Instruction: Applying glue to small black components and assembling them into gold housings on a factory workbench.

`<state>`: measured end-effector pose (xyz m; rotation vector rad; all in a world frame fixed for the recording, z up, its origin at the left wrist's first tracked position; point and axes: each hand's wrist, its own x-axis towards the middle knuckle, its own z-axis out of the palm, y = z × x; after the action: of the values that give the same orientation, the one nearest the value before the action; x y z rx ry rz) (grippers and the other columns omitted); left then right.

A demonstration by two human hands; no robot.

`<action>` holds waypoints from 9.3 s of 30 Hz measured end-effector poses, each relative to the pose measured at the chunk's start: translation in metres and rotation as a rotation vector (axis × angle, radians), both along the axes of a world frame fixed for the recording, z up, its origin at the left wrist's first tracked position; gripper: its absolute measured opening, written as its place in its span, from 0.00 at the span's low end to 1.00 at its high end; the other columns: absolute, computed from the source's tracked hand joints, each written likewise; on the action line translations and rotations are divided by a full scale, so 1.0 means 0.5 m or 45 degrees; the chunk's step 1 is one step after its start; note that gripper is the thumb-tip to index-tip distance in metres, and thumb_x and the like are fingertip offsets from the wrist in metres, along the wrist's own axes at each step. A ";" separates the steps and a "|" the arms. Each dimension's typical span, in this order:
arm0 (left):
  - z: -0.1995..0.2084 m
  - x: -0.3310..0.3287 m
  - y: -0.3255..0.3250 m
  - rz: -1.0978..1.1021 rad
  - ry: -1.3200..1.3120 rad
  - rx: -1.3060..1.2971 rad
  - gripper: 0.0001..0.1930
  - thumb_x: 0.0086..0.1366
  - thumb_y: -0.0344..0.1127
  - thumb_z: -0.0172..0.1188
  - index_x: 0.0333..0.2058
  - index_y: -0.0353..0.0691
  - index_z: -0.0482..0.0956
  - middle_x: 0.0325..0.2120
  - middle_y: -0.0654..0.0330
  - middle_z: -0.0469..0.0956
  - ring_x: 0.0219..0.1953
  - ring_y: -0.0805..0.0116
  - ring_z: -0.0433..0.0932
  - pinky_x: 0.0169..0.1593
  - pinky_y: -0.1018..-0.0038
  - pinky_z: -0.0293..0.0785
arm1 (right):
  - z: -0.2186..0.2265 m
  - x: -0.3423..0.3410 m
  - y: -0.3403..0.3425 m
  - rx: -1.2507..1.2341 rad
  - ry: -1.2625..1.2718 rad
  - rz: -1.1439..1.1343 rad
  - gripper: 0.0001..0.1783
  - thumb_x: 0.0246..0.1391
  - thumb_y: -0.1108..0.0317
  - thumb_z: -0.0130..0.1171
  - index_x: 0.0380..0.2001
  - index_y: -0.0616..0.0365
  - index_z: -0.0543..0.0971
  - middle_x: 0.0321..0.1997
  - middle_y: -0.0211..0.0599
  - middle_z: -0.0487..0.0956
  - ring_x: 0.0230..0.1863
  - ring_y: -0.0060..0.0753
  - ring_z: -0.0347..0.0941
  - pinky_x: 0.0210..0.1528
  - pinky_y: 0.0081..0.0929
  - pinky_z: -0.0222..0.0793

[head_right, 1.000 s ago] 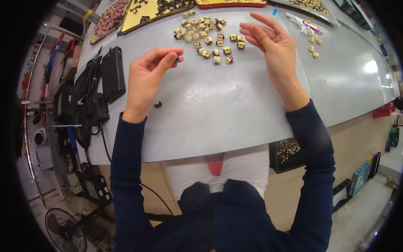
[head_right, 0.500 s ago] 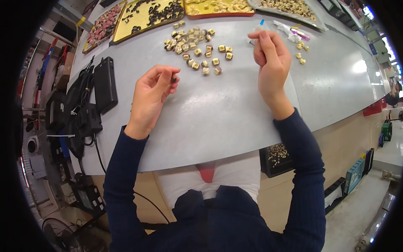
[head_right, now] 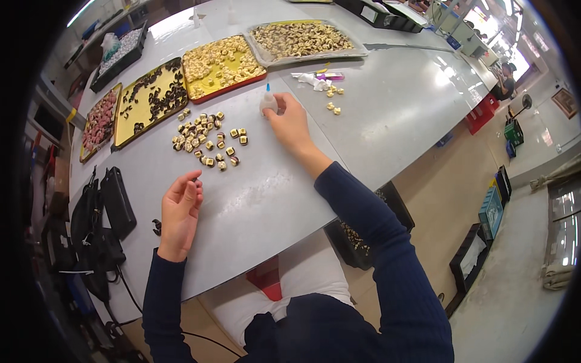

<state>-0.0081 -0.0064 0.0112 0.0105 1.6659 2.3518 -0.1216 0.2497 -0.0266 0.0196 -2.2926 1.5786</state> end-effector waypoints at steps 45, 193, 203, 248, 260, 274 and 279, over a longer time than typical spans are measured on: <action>-0.017 0.013 0.020 -0.281 0.253 -0.102 0.11 0.48 0.18 0.65 0.32 0.32 0.80 0.29 0.61 0.72 0.30 0.73 0.75 0.37 0.79 0.75 | 0.107 0.132 -0.089 -0.736 -0.262 1.171 0.18 0.61 0.53 0.45 0.37 0.58 0.66 0.31 0.43 0.77 0.17 0.17 0.64 0.16 0.13 0.59; -0.013 -0.004 0.008 0.122 0.660 -0.353 0.13 0.46 0.18 0.66 0.33 0.35 0.79 0.27 0.63 0.71 0.30 0.76 0.69 0.36 0.81 0.67 | 0.085 0.161 -0.129 -0.816 -0.639 1.055 0.14 0.50 0.75 0.59 0.40 0.61 0.70 0.38 0.35 0.77 0.40 0.23 0.73 0.43 0.20 0.68; -0.013 0.003 0.003 0.196 0.637 -0.343 0.13 0.42 0.23 0.70 0.31 0.38 0.81 0.24 0.66 0.72 0.29 0.76 0.67 0.33 0.81 0.63 | 0.084 0.151 -0.131 -0.726 -0.646 1.129 0.14 0.47 0.73 0.63 0.38 0.60 0.72 0.35 0.34 0.77 0.38 0.21 0.73 0.42 0.19 0.68; 0.102 -0.025 -0.096 -0.050 0.862 -1.190 0.11 0.46 0.27 0.66 0.31 0.36 0.79 0.24 0.60 0.74 0.27 0.71 0.71 0.32 0.78 0.66 | 0.059 0.105 -0.085 -0.723 -0.414 0.945 0.12 0.56 0.69 0.54 0.42 0.65 0.75 0.40 0.34 0.75 0.42 0.23 0.70 0.45 0.21 0.67; 0.083 -0.026 -0.167 -0.650 0.632 -1.260 0.16 0.39 0.33 0.72 0.28 0.36 0.77 0.22 0.58 0.74 0.25 0.65 0.71 0.30 0.72 0.69 | 0.073 0.099 -0.096 -0.548 -0.335 0.770 0.14 0.55 0.68 0.56 0.43 0.65 0.74 0.43 0.35 0.75 0.41 0.19 0.69 0.46 0.17 0.64; 0.055 -0.034 -0.163 -0.798 0.446 -1.149 0.07 0.44 0.18 0.62 0.24 0.32 0.73 0.21 0.60 0.73 0.24 0.73 0.75 0.29 0.78 0.70 | 0.057 0.089 -0.076 -0.338 -0.203 0.687 0.07 0.52 0.71 0.58 0.34 0.61 0.76 0.30 0.31 0.76 0.29 0.18 0.69 0.35 0.16 0.65; 0.073 -0.021 -0.139 -0.719 0.407 -1.239 0.06 0.47 0.16 0.59 0.24 0.31 0.73 0.24 0.61 0.71 0.29 0.73 0.74 0.33 0.80 0.73 | 0.041 0.082 -0.092 -0.196 -0.157 0.796 0.14 0.51 0.73 0.59 0.42 0.63 0.75 0.36 0.34 0.78 0.34 0.21 0.75 0.39 0.18 0.70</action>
<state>-0.0188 -0.0759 0.0475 0.5982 2.3781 1.0306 -0.0806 0.2036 -0.0063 0.6760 -2.3838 2.0947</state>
